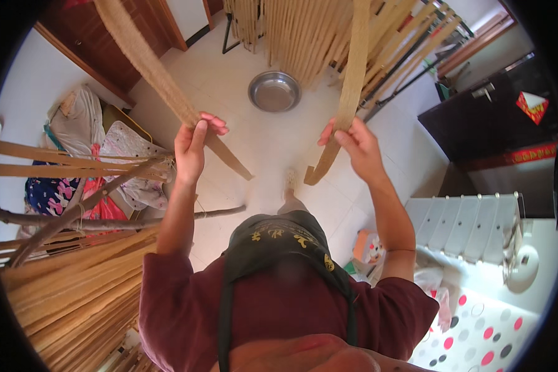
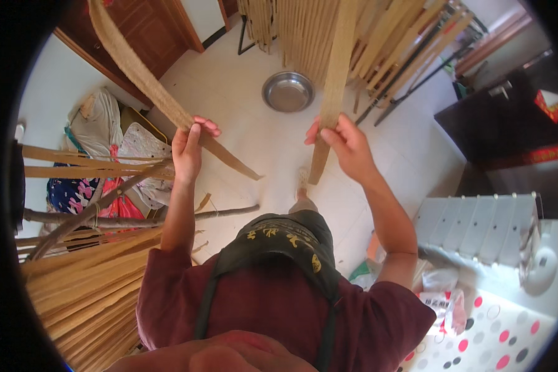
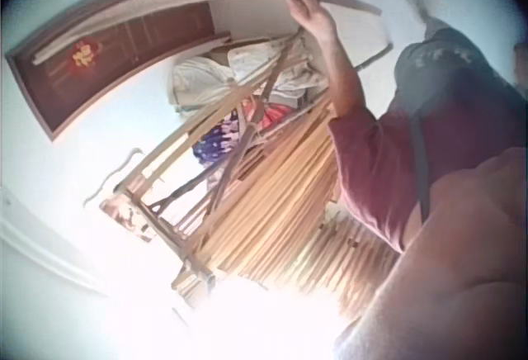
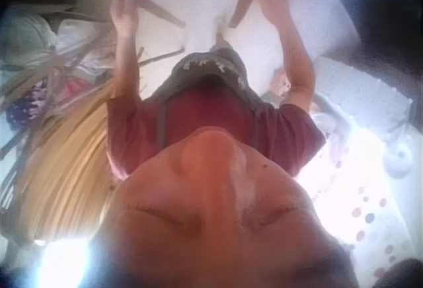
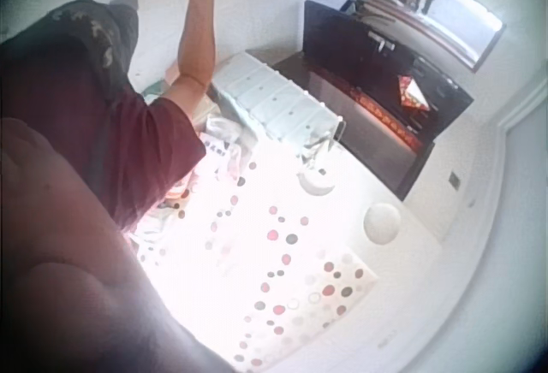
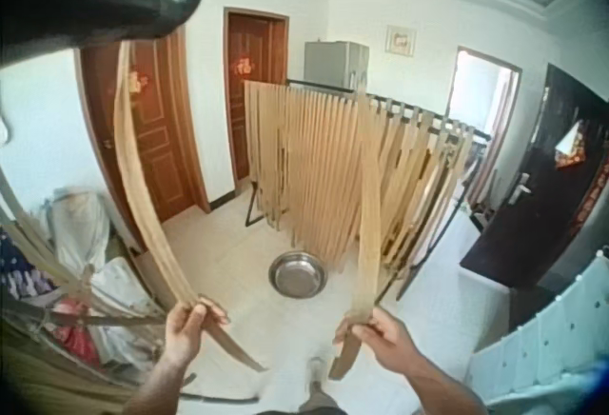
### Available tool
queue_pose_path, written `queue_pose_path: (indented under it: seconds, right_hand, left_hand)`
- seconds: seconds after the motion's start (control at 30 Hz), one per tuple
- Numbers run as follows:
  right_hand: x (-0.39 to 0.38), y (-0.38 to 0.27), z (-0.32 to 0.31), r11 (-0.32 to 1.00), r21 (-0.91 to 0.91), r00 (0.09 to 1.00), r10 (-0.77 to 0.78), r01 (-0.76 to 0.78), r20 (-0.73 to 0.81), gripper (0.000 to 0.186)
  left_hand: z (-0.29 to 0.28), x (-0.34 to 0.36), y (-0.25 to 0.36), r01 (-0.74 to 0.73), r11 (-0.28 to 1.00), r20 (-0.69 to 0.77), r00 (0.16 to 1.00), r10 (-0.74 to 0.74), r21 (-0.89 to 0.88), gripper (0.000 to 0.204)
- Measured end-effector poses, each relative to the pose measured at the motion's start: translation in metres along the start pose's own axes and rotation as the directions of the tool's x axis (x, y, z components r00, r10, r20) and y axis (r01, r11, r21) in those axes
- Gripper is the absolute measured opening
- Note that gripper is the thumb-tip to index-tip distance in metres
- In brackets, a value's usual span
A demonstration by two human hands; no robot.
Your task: The person weaves thin bamboo strips together by hand, attaching them to a circular frame to create a mat-like structure.
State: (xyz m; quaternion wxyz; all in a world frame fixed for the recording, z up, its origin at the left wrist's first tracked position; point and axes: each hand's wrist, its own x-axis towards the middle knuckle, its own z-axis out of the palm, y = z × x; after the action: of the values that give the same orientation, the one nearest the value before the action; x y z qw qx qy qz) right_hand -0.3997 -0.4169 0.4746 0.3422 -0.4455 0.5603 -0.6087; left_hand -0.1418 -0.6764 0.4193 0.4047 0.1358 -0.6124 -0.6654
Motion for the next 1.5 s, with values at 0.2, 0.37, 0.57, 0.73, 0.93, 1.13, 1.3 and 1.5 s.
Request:
queue_pose_path:
  seconds: [0.2,0.37,0.57,0.73,0.93,1.13,1.3,1.5]
  right_hand:
    - [0.133,0.054,-0.034,0.995,0.101,0.987,-0.027,0.012,0.157,0.02]
    - [0.254,0.069,-0.044,0.97,0.206,0.908,0.031,-0.128,0.418,0.025]
    - [0.419,0.107,-0.015,0.938,0.19,0.821,0.141,-0.289,0.553,0.029]
    - [0.548,0.138,0.026,0.916,0.196,0.804,0.185,-0.349,0.565,0.033]
    - [0.708,0.152,0.059,0.922,0.238,0.822,0.129,-0.305,0.554,0.044]
    - [0.842,0.172,0.082,0.647,0.467,0.677,0.105,-0.603,0.729,0.054]
    - [0.926,0.194,0.096,0.857,0.306,0.695,0.082,-0.415,0.714,0.04]
    - [1.007,0.213,0.11,0.916,0.147,0.579,0.106,-0.372,0.809,0.029]
  left_hand:
    - [-0.028,0.095,-0.024,-0.008,0.999,-0.228,0.973,0.016,0.035,0.023]
    - [-0.055,0.173,-0.032,0.015,0.994,-0.407,0.913,0.03,0.106,0.024]
    - [-0.105,0.27,-0.058,0.02,0.997,-0.486,0.873,0.021,0.08,0.013]
    - [-0.168,0.372,-0.087,0.059,0.998,-0.415,0.909,-0.042,0.028,0.014]
    - [-0.265,0.519,-0.122,0.151,0.987,-0.348,0.924,-0.162,-0.058,0.014]
    - [-0.325,0.632,-0.152,0.237,0.96,-0.349,0.896,-0.274,-0.147,0.016]
    - [-0.363,0.704,-0.164,0.259,0.961,-0.42,0.864,-0.276,-0.098,0.016]
    - [-0.398,0.78,-0.186,0.248,0.944,-0.402,0.858,-0.319,-0.218,0.014]
